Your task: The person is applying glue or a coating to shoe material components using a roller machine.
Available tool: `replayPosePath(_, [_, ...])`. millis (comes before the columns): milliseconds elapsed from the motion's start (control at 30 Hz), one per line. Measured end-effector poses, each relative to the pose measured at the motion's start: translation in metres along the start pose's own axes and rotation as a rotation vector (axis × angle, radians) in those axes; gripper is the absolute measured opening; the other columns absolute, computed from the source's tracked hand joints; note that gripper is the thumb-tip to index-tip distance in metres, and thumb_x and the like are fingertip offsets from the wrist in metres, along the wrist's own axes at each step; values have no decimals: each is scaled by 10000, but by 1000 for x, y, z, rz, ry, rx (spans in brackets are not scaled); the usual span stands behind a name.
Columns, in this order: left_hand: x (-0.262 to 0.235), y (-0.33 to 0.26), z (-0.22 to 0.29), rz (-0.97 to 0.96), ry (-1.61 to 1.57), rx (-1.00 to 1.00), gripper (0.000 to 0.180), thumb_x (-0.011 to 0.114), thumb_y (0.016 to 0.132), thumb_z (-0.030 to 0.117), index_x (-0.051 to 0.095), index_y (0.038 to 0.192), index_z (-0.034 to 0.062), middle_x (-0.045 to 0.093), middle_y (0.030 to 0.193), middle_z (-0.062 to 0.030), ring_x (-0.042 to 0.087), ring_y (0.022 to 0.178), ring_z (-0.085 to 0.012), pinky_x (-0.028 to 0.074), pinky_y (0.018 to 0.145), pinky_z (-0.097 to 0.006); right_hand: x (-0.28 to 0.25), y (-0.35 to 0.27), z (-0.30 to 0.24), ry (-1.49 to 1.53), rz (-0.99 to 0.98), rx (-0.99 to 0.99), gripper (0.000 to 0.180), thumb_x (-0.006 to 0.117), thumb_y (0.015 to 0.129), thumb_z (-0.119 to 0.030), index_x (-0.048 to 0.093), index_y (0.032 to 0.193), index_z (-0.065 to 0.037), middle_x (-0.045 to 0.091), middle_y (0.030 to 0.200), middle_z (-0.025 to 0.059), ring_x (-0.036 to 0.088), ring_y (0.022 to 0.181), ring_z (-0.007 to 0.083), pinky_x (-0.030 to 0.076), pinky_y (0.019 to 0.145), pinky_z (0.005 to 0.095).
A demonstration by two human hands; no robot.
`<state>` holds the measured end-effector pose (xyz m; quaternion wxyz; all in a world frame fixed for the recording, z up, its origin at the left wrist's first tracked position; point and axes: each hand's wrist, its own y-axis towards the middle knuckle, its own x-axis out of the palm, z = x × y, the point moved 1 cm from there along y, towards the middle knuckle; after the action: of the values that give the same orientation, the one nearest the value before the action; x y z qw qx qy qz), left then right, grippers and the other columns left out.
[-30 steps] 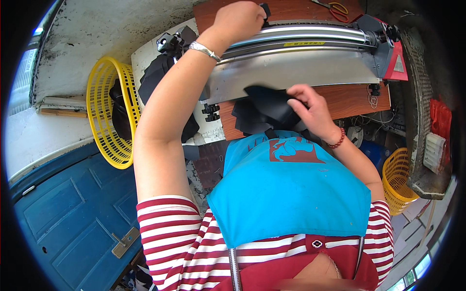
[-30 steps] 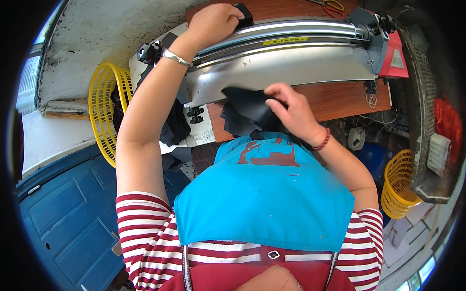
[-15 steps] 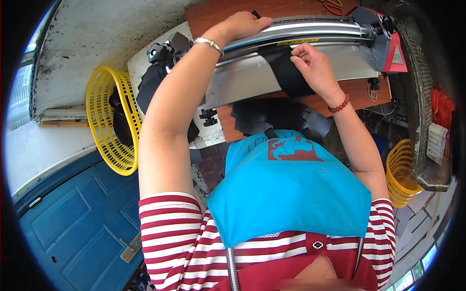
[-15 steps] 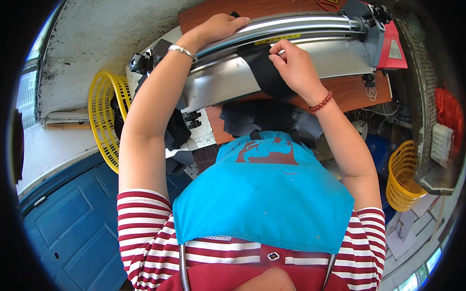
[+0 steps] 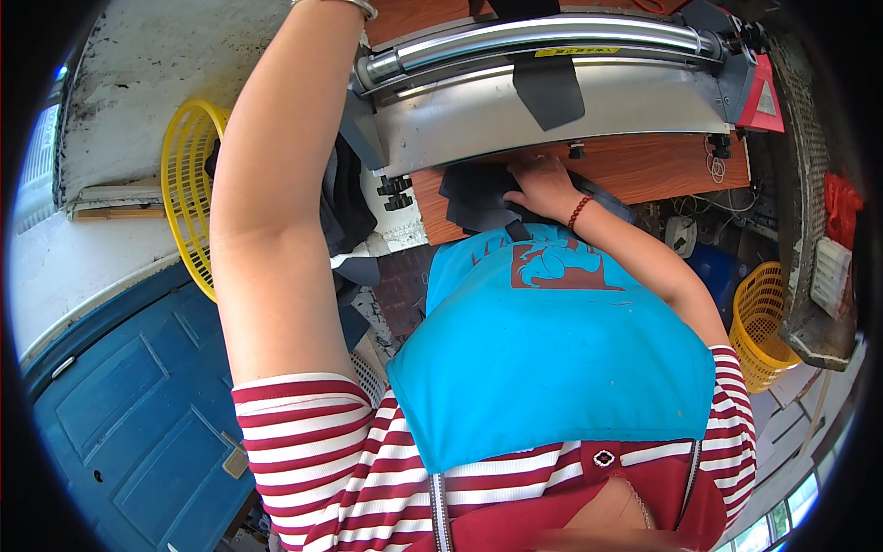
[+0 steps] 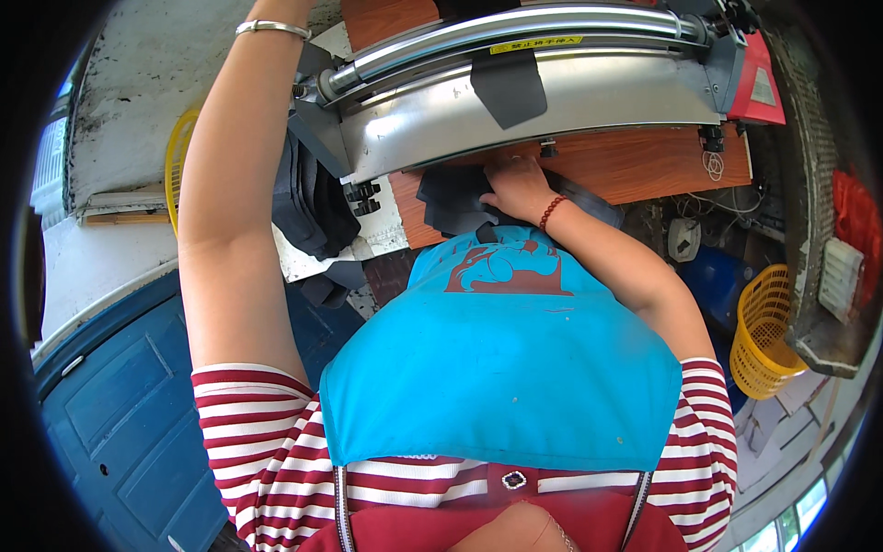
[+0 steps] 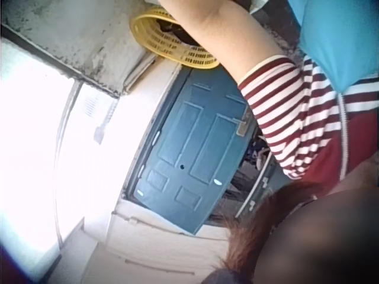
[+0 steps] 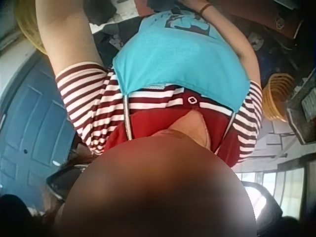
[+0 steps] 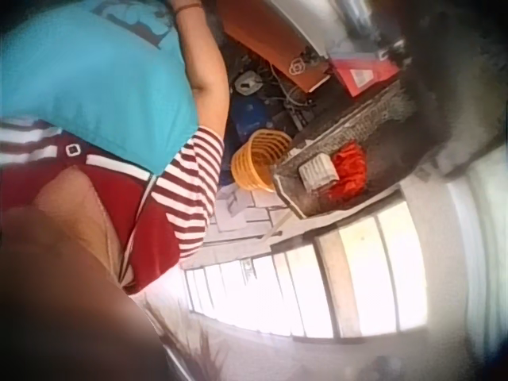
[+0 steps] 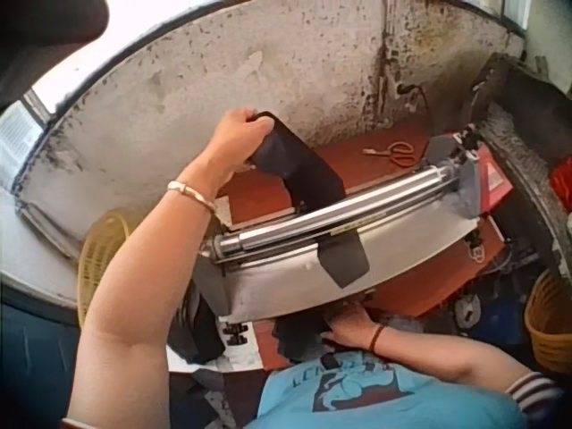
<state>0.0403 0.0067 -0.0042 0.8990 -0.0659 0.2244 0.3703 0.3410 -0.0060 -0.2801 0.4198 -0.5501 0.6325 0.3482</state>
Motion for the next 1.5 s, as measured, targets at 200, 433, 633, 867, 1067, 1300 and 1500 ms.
replayPosePath(200, [-37, 14, -4, 165, 203, 103, 188, 592, 858, 120, 673, 950, -22, 640, 738, -87, 606, 583, -177, 488, 451, -330, 3, 9, -2, 179, -276, 72, 367, 793, 801, -327, 697, 1026, -54, 707, 967, 141, 671, 982, 340, 494, 915, 479])
replayPosePath(433, [-28, -21, -14, 307, 298, 602, 429, 463, 851, -59, 717, 1173, 66, 713, 925, -169, 697, 801, -282, 572, 740, -395, -112, -12, -40, 655, -107, -43, 200, 719, 912, -148, 680, 1057, -16, 712, 1002, 140, 693, 921, 261, 547, 815, 361])
replayPosePath(633, [36, -37, -64, -243, 765, 409, 287, 544, 904, 198, 773, 996, 51, 734, 1033, -166, 688, 976, -343, 522, 876, -422, -166, -16, -11, 1158, 64, 265, 442, 643, 970, -92, 514, 1381, 8, 649, 1264, 118, 650, 1078, 165, 524, 932, 298])
replayPosePath(867, [64, -31, -91, -471, 584, -82, 549, 489, 960, 469, 757, 1033, -4, 722, 1055, -249, 683, 1012, -359, 494, 942, -394, -160, 33, 16, 1032, 121, 323, 360, 663, 957, -125, 577, 1283, 2, 610, 1324, 120, 568, 1252, 220, 449, 1059, 381])
replayPosePath(1067, [71, -11, -94, -447, 479, -187, 365, 609, 923, 368, 786, 1004, 60, 728, 1019, -236, 703, 949, -348, 530, 864, -394, -179, 33, 34, 503, 247, 276, 257, 704, 909, -148, 648, 1133, -36, 702, 846, 103, 650, 680, 201, 498, 649, 338])
replayPosePath(1300, [36, 19, -70, -190, -1, -508, 112, 725, 860, 118, 667, 855, 22, 585, 729, -85, 570, 706, -206, 479, 635, -396, -165, -16, -2, 196, 418, -25, 132, 750, 875, -156, 692, 956, -69, 667, 755, 67, 634, 624, 221, 502, 578, 344])
replayPosePath(1500, [-3, 40, -38, -156, -385, -396, 92, 631, 905, 168, 595, 936, 90, 590, 844, -60, 557, 727, -195, 472, 598, -363, -43, -6, 2, 181, 72, -111, 244, 751, 857, -235, 700, 1033, -74, 710, 958, 124, 690, 875, 296, 540, 778, 412])
